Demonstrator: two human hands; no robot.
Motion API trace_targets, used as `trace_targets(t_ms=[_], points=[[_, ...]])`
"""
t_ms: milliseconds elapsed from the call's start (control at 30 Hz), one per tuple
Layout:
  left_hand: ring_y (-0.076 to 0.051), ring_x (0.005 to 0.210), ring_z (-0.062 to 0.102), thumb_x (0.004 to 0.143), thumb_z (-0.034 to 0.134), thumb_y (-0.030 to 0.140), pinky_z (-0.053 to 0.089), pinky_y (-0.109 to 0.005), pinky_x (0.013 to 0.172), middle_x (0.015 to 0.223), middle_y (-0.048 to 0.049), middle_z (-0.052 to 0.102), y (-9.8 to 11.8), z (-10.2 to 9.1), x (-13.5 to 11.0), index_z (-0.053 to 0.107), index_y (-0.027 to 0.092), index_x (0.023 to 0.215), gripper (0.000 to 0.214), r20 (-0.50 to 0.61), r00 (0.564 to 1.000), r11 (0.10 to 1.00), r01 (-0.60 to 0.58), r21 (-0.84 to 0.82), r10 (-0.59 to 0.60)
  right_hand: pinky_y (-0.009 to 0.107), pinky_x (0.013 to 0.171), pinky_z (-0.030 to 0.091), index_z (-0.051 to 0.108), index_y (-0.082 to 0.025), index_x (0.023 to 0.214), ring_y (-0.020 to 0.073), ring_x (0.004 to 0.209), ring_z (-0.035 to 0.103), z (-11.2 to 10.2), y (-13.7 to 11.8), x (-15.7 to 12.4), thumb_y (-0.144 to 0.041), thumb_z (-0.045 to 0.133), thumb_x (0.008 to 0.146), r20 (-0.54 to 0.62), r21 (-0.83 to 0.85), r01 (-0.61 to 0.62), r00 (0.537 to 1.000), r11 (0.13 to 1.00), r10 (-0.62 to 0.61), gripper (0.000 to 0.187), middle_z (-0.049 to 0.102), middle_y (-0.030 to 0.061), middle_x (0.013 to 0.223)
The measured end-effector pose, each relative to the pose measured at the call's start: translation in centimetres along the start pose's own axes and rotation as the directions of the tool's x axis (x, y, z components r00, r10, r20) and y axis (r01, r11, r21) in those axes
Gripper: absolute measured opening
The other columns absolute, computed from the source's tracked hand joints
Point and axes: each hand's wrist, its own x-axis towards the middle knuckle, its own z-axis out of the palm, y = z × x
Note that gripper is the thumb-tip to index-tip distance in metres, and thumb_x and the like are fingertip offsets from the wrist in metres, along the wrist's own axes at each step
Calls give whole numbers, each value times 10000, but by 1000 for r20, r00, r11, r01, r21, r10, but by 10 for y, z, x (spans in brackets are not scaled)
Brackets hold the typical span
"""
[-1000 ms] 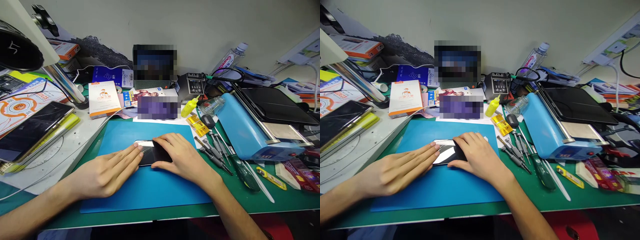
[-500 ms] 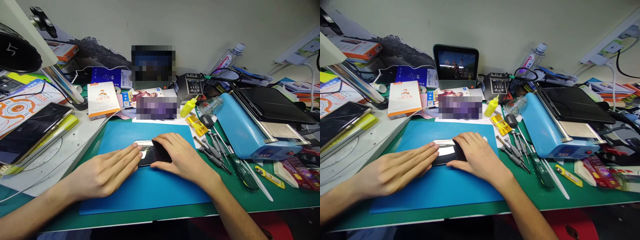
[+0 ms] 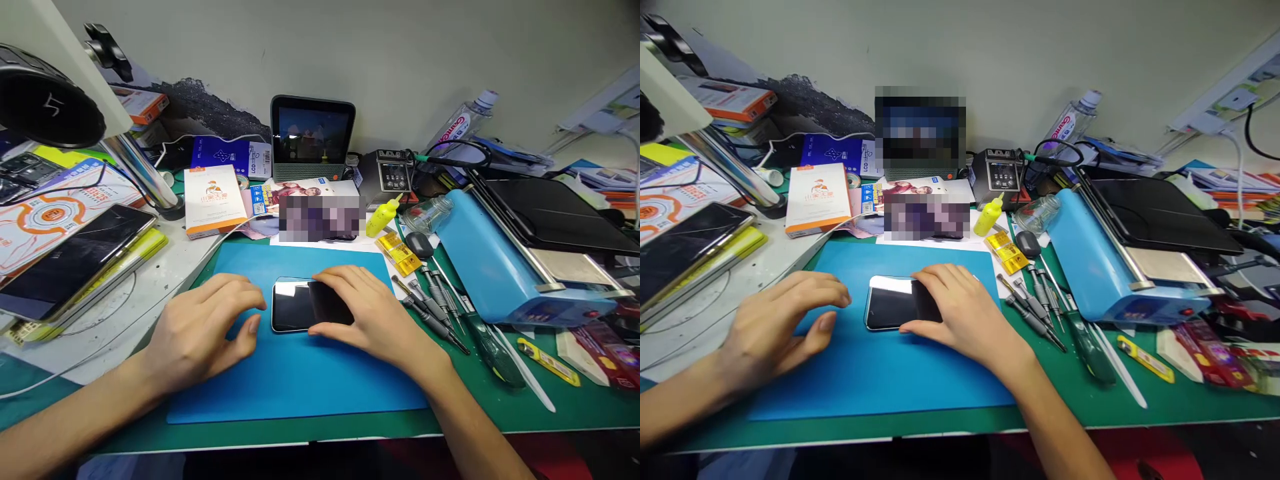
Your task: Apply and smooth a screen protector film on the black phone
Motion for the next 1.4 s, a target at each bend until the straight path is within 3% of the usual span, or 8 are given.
trace_targets(t_ms=[133,267,367,500,600,967,1200,1400], points=[[-190,876,661,959,571,129,532,-322,811,933,-30,688,-3,2,1,535,219,1062,141,-78,995,998,60,-29,-62,455,1088,493,550,-208,1446,301,1281,600,-9,4,-3,-583,723,923,-143,-12,6,990,1000,-7,666,639,121,1388],[-265,1157,624,975,626,260,510,-405,1010,1197,-113,658,-7,2,2,490,196,1326,381,-87,991,994,105,-10,-105,480,1064,500,538,-190,1489,320,1260,611,-15,9,-4,-533,728,937,-251,-65,17,967,998,-33,677,646,147,1351],[-317,1325,534,950,697,457,465,-459,1126,1416,-173,552,-5,4,3,357,182,1537,732,12,988,988,152,-17,-152,488,1032,512,516,-193,1520,326,1236,627,-11,8,-3,-523,730,939,-183,-139,85,977,987,-110,702,666,150,1349],[-340,1378,492,889,734,611,459,-484,1155,1489,-184,488,3,13,2,209,199,1640,1005,217,955,975,215,-47,-201,477,1004,532,435,-183,1582,316,1204,641,-4,2,-1,-542,734,928,-138,-135,169,973,976,-187,804,683,157,1341],[-332,1362,509,924,704,592,468,-505,1141,1466,-166,514,5,22,-1,213,228,1640,942,274,943,974,215,-71,-189,482,994,536,400,-172,1603,316,1186,645,-3,-3,0,-533,738,931,-153,-138,191,965,972,-211,834,690,162,1328],[-296,1313,542,941,723,492,461,-486,1118,1402,-108,567,2,24,1,421,286,1506,672,264,935,932,296,-209,-237,470,1028,525,409,-157,1591,299,1227,626,-9,-2,-3,-510,721,953,-139,-140,213,963,967,-232,793,673,157,1360],[-286,1371,505,921,755,478,429,-476,1166,1445,-83,526,-2,17,4,438,324,1486,666,280,915,879,370,-299,-290,498,1147,462,346,-279,1634,305,1377,552,-31,21,-25,-458,748,948,-140,-75,105,984,992,-115,815,591,116,1502],[-304,1365,502,900,770,496,439,-515,1167,1438,-96,514,-2,22,5,463,317,1467,670,337,899,874,384,-298,-280,470,1169,472,388,-329,1601,289,1399,551,-26,29,-41,-443,749,950,-116,54,-2,993,999,8,753,578,80,1517]])
